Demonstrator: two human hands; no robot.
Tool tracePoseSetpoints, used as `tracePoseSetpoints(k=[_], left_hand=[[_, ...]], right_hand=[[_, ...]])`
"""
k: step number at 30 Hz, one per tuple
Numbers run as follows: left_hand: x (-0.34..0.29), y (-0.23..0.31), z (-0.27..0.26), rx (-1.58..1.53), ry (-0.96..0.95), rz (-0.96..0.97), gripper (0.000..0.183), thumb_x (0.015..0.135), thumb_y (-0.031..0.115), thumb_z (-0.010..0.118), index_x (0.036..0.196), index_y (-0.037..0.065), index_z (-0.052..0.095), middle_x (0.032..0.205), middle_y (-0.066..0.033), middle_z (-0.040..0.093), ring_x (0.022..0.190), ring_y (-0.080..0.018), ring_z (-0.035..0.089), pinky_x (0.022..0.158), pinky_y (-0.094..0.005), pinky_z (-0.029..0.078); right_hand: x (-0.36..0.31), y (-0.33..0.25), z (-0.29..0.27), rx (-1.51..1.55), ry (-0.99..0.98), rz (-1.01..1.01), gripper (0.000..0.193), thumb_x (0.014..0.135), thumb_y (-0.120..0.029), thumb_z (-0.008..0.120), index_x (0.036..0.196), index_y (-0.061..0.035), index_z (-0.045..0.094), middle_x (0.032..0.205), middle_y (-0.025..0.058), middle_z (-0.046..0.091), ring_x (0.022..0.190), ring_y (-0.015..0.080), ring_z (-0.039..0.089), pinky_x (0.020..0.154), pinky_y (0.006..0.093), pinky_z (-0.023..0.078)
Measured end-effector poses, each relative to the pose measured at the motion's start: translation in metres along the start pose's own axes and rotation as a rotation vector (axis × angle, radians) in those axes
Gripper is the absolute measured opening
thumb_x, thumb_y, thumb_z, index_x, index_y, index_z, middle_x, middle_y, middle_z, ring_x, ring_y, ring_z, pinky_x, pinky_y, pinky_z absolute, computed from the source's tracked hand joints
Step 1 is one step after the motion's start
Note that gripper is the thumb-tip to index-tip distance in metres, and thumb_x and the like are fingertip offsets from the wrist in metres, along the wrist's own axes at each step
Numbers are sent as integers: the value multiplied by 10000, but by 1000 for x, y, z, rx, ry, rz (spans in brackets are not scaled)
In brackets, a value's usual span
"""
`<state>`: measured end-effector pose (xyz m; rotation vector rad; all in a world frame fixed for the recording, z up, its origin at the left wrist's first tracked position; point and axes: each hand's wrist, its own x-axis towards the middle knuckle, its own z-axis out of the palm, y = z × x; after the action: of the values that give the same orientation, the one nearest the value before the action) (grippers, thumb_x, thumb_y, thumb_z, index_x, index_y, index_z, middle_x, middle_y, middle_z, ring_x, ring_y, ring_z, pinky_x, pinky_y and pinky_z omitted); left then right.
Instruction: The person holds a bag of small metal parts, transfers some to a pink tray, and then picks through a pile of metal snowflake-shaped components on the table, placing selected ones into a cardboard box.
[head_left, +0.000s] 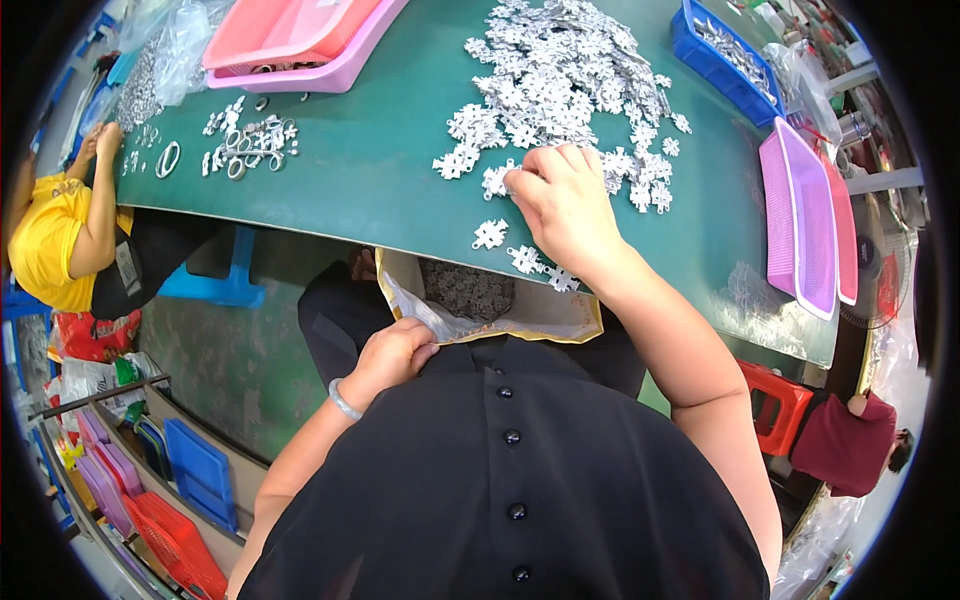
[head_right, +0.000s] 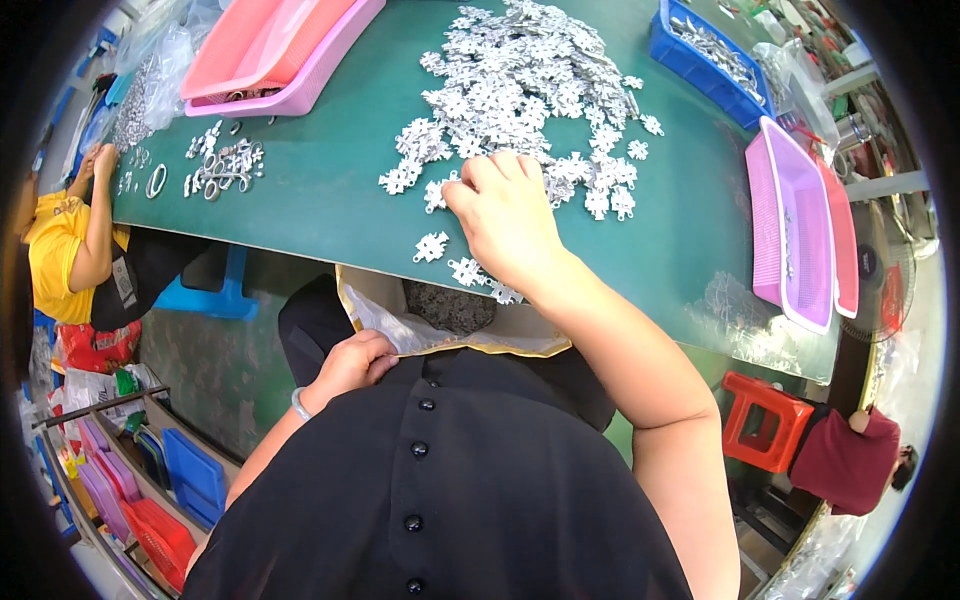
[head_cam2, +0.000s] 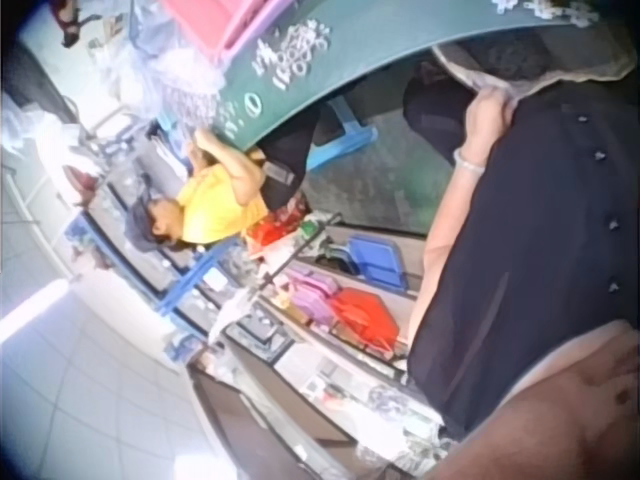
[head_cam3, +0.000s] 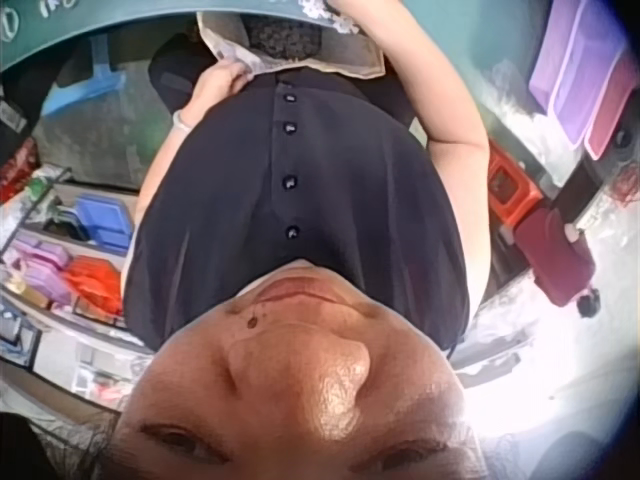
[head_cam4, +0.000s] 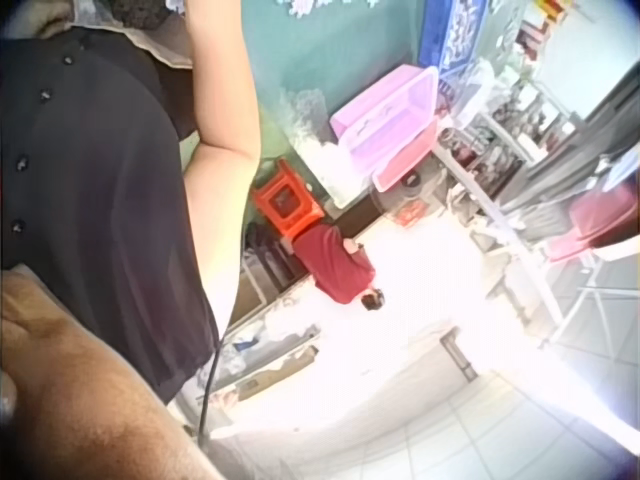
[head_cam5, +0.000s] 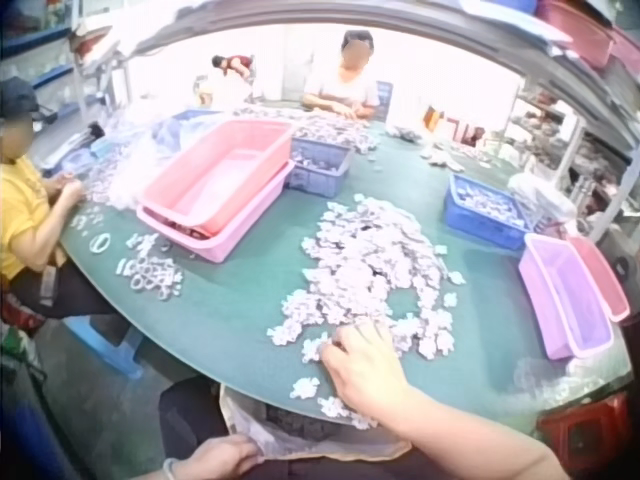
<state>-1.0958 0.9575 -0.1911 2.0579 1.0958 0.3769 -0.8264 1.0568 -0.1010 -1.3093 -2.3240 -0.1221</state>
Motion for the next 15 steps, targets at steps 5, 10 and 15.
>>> tracePoseSetpoints(k=[5, 10, 15], left_hand=[[1, 0, -1, 16, -12, -1, 87, 773, 90, 690, 843, 79, 640, 848, -86, 616, 782, -316, 623, 670, -384, 521], [2, -1, 2, 22, 0, 17, 89, 771, 88, 693, 842, 80, 640, 842, -87, 613, 780, -317, 622, 668, -388, 520], [2, -2, 2, 4, 7, 16, 88, 769, 84, 693, 840, 80, 641, 837, -87, 611, 780, -316, 623, 671, -387, 520]], right_hand=[[-12, 0, -6, 141, 30, -7, 280, 734, -27, 631, 1002, -108, 653, 908, 62, 557, 914, 252, 518, 850, 393, 379], [-14, 3, -16, 185, -7, 108, 357, 717, -65, 678, 1067, -104, 618, 940, 89, 545, 925, 276, 519, 857, 400, 375], [-10, -5, -18, 145, -70, 28, 234, 740, -94, 677, 972, -101, 646, 896, 69, 536, 898, 264, 516, 824, 394, 377]])
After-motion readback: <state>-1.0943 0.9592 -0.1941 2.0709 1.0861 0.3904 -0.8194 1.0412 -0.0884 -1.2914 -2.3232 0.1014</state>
